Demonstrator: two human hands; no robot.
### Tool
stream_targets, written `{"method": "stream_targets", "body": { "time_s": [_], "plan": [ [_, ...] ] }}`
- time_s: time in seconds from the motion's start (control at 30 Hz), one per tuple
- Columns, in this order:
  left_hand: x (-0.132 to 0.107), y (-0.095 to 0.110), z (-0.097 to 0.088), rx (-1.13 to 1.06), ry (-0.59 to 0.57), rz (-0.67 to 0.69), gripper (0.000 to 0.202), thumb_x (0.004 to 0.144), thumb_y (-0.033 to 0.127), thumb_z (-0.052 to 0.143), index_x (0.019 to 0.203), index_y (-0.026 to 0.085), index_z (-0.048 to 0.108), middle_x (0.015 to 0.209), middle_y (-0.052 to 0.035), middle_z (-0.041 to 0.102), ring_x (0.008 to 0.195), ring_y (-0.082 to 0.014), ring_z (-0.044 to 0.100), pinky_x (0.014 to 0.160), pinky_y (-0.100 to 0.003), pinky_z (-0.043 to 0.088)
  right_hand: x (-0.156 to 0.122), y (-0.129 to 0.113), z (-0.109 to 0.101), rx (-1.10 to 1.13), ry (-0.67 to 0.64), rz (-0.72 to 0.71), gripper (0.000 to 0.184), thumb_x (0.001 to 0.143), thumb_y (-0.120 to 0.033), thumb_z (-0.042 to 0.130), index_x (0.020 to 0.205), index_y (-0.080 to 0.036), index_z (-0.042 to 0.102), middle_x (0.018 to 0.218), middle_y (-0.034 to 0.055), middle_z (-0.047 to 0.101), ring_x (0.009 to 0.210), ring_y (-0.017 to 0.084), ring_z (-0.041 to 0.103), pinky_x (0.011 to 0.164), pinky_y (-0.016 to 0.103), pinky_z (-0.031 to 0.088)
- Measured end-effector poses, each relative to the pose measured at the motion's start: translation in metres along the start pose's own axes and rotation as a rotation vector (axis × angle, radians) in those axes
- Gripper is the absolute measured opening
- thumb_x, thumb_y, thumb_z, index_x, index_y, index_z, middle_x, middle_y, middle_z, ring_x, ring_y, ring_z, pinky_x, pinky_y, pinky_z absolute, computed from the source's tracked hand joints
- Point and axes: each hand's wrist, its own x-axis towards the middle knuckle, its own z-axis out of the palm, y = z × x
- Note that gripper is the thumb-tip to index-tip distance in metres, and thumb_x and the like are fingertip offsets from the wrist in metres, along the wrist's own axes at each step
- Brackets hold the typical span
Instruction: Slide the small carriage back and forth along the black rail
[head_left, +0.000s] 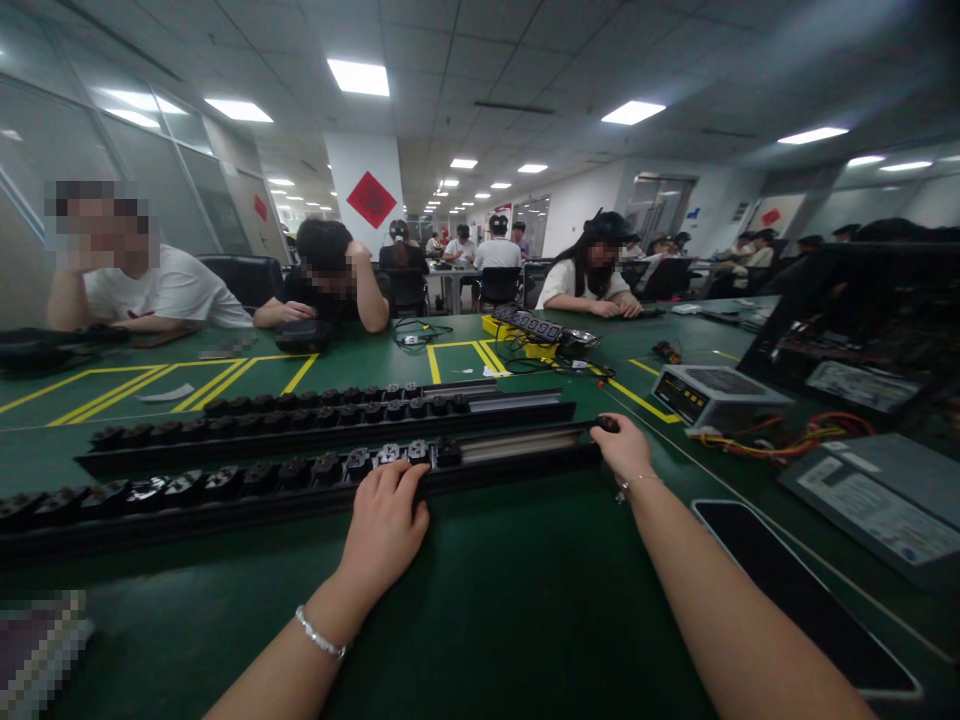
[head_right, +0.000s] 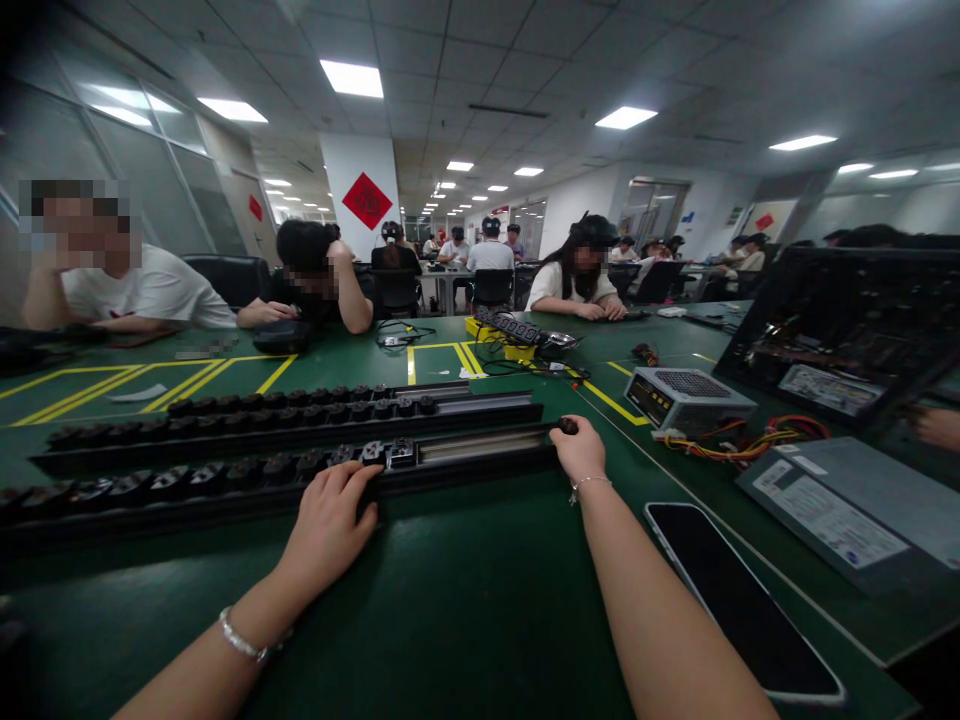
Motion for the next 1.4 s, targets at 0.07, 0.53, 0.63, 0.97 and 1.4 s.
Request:
{"method": "stream_targets", "body": {
  "time_s": [0.07, 0.53, 0.63, 0.97, 1.4],
  "plan": [
    [0.0, -0.001, 0.0, -0.002, 0.009, 0.001, 0.04, 0.077, 0.02, 0.049, 0.117, 0.021, 0.055, 0.113, -0.0093, 0.056, 0.108, -0.0259, 0.047, 0.094, -0.045, 0.041, 0.005, 0.008, -0.001, 0.042, 0.039, 0.033, 0.039, 0.061, -0.028, 0.059, 0.098, -0.02, 0.063, 0.085, 0.0046, 0.067, 0.07, 0.017, 0.062, 0.065, 0.028, 0.05],
    [0.0, -0.002, 0.002, -0.045, 0.021, 0.004, 0.042, 0.077, 0.019, 0.049, 0.118, 0.023, 0.055, 0.112, -0.0089, 0.056, 0.108, -0.0252, 0.048, 0.095, -0.046, 0.04, 0.048, 0.056, -0.04, -0.329, 0.066, 0.098, 0.047, 0.069, -0.048, 0.056, 0.107, -0.023, 0.063, 0.1, 0.013, 0.065, 0.096, 0.032, 0.057, 0.083, 0.047, 0.045],
    [-0.001, -0.002, 0.001, -0.044, 0.016, -0.003, 0.041, 0.077, 0.02, 0.049, 0.118, 0.022, 0.054, 0.113, -0.0089, 0.056, 0.109, -0.0253, 0.047, 0.096, -0.046, 0.04, 0.057, 0.063, -0.039, -0.387, 0.044, 0.111, 0.05, 0.069, -0.047, 0.057, 0.112, -0.023, 0.061, 0.103, 0.0139, 0.064, 0.101, 0.033, 0.054, 0.086, 0.049, 0.043],
    [0.001, -0.003, 0.003, -0.07, 0.007, -0.025, 0.041, 0.077, 0.019, 0.049, 0.118, 0.023, 0.054, 0.113, -0.0084, 0.056, 0.108, -0.0254, 0.047, 0.096, -0.048, 0.04, 0.058, 0.058, -0.036, -0.383, 0.287, -0.068, 0.048, 0.073, -0.028, 0.047, 0.119, -0.017, 0.056, 0.123, 0.0162, 0.053, 0.12, 0.035, 0.04, 0.099, 0.053, 0.031],
    [0.001, -0.002, 0.003, -0.053, 0.021, -0.034, 0.04, 0.077, 0.019, 0.048, 0.116, 0.023, 0.055, 0.111, -0.0076, 0.056, 0.108, -0.0252, 0.047, 0.095, -0.045, 0.039, -0.105, -0.087, 0.046, -0.075, -0.28, -1.008, 0.028, 0.081, -0.022, 0.042, 0.098, -0.023, 0.064, 0.104, 0.0045, 0.066, 0.104, 0.02, 0.054, 0.097, 0.037, 0.037]
  ]
}}
